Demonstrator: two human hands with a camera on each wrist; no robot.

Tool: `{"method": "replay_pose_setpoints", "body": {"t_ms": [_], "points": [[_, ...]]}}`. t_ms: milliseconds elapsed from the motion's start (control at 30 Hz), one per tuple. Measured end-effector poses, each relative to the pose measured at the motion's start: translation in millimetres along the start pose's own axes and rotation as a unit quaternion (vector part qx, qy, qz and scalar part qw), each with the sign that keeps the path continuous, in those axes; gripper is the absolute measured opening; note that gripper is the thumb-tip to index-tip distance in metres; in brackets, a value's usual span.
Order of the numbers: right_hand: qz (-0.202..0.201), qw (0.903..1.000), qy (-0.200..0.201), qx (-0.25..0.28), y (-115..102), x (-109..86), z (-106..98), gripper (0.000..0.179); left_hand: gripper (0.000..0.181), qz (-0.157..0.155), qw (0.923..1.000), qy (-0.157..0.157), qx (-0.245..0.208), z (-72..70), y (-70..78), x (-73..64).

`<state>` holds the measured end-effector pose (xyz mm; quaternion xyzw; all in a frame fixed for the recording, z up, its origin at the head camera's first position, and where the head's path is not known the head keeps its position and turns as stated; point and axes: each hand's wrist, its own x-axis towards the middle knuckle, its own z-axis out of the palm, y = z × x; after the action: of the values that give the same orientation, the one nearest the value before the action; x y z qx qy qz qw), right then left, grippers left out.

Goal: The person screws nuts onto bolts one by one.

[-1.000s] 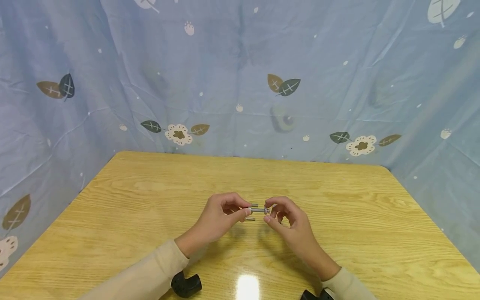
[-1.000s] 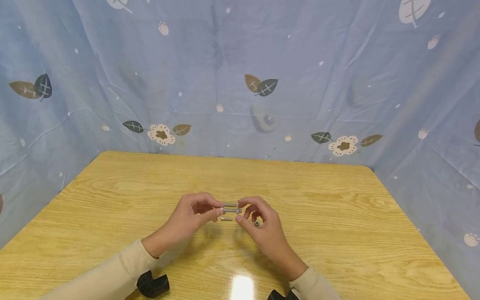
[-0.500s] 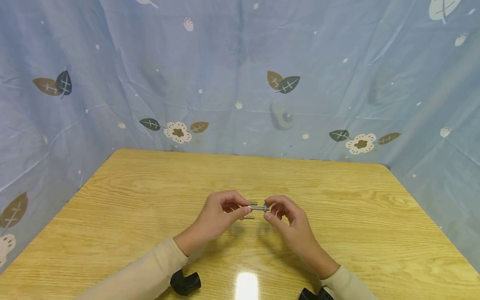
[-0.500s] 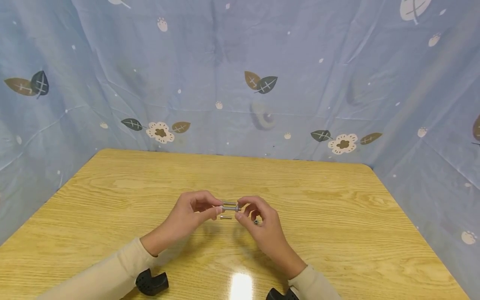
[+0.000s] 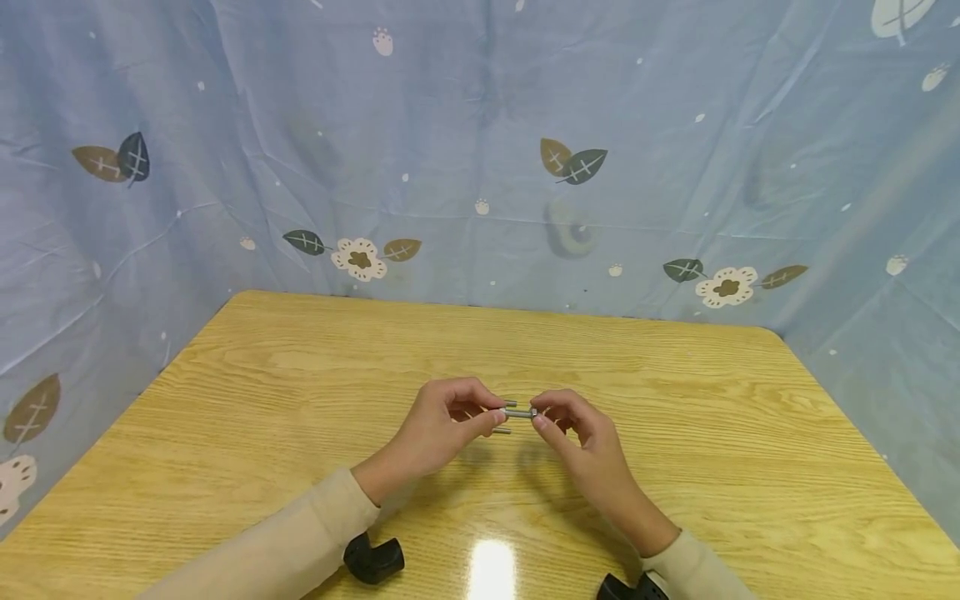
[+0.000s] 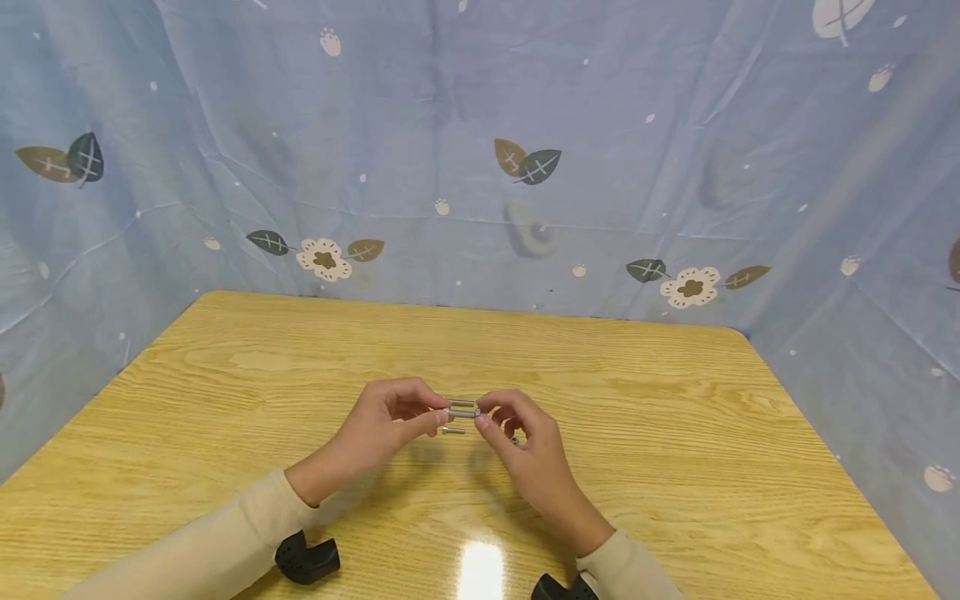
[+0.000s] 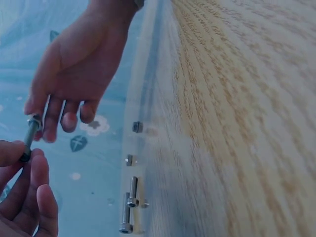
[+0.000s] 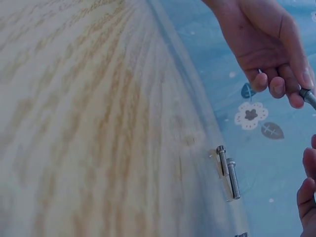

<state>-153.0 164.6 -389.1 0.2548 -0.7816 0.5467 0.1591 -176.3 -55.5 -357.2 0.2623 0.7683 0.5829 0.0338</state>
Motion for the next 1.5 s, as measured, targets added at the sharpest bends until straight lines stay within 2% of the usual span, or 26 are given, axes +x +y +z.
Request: {"method": "replay_pose_setpoints", "body": {"t_ms": [233,433,567,733,867,967,1167,1267,1400,1500], "points": [[-0.056,0.9984,0.008,0.006,0.8,-0.4,0.5,0.028,0.008,0.003,1.0000,-0.001,0.001,1.2,-0.1,0.1],[-0.017,0.9998,0.005,0.002,0.2,-1.5,-0.1,0.019,0.007,0.006,1.0000,-0.003,0.004,1.8,-1.3,1.8],[-0.008,1.0000,-0.001,0.000,-0.4,-1.1,-1.1,0.023,0.008,0.007,1.0000,-0.003,0.003,1.3,-1.4,2.6],[-0.054,0.9983,0.008,0.020,1.3,0.6,-1.2,0.034,0.008,0.007,1.0000,-0.001,-0.001,0.2,-0.8,2.4],[-0.081,0.9961,0.019,0.030,1.9,1.6,0.0,0.031,0.008,0.006,0.9999,0.000,-0.008,0.3,0.7,2.0],[-0.069,0.9969,0.021,0.031,1.1,1.3,0.3,0.027,0.008,0.005,0.9999,0.001,-0.013,0.7,1.7,1.7],[-0.018,0.9997,0.006,0.018,-0.4,0.0,-0.4,0.018,0.008,0.005,0.9999,-0.002,-0.011,0.6,2.0,0.9],[-0.004,0.9998,-0.001,0.018,-1.3,0.0,-0.3,0.023,0.008,0.007,0.9999,-0.001,-0.008,0.4,1.7,1.0],[-0.049,0.9984,0.003,0.027,-0.6,1.8,0.8,0.032,0.009,0.011,0.9999,0.003,-0.007,0.1,1.4,1.0],[-0.074,0.9968,0.011,0.027,0.2,2.9,1.9,0.031,0.009,0.012,0.9999,0.003,-0.008,-0.1,1.5,0.6]]}}
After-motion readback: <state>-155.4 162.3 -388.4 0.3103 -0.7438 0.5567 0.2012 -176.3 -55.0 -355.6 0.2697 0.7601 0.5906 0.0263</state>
